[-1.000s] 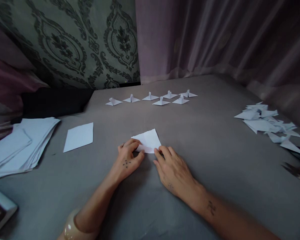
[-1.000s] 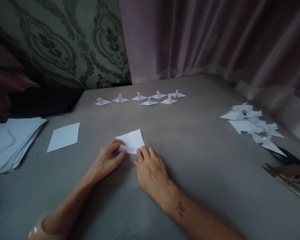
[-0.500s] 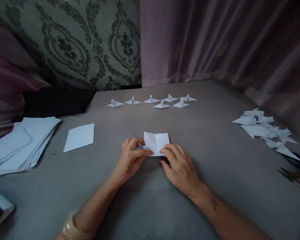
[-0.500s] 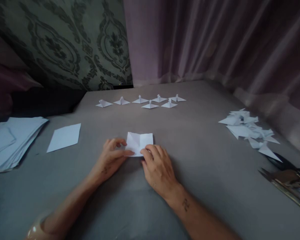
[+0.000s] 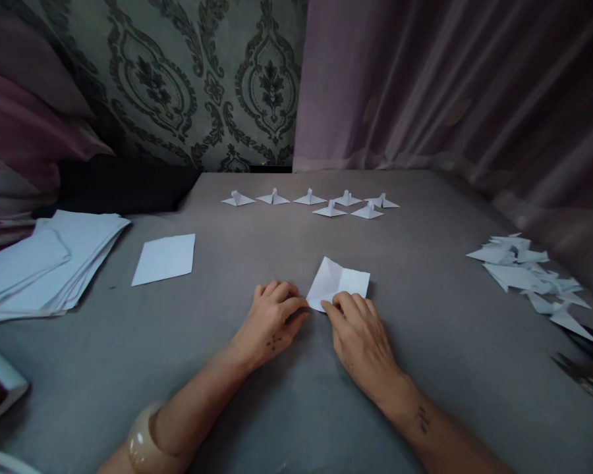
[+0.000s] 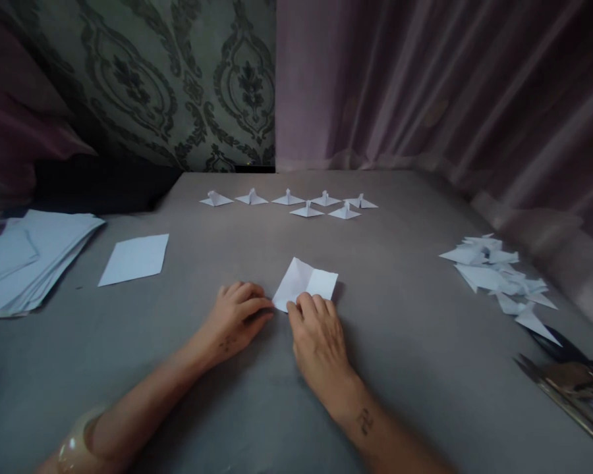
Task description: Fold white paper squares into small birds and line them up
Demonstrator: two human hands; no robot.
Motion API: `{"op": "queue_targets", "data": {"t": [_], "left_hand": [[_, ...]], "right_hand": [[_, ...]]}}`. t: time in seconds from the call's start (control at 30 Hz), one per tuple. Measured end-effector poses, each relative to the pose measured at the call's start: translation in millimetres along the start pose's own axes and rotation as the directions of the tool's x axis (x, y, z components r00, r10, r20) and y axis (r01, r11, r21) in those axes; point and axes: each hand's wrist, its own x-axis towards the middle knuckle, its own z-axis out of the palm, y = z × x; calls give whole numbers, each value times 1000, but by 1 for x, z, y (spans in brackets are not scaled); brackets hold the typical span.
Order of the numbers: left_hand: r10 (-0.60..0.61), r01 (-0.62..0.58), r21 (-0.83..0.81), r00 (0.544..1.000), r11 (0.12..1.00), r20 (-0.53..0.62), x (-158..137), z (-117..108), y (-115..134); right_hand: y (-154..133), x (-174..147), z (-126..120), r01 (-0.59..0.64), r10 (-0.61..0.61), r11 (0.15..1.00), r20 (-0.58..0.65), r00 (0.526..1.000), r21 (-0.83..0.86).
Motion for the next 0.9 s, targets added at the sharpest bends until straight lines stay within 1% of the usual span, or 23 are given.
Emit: {"op": "queue_targets", "data": {"t": [0.1,0.23,0.43,0.53,0.67,0.77,0.9], "left_hand": [[-5,5,0,1000,1000,15,1,2,0],[-52,52,4,999,999,1,5,5,0],[-178,178,-39,984,983,17,12,6,2],[-244,247,-73,969,966,41,15,4,4],[-300,306,-95,951,947,74,19,3,8],[-327,332,-96,943,938,70,20,3,10],[-323,327,-92,944,940,61,21,4,10]], "right_hand": [[1,3,-3,-12,11,1000,17,1000,28],[6,8,-7,-41,38,995,30,999,91],[12,15,-10,-114,102,981,80,992,160],[13,20,-11,-168,152,971,102,983,168],[15,25,-8,-234,212,957,135,968,170],[18,27,-5,-256,230,950,155,961,176],[22,30,-3,-249,220,952,167,961,179]]}}
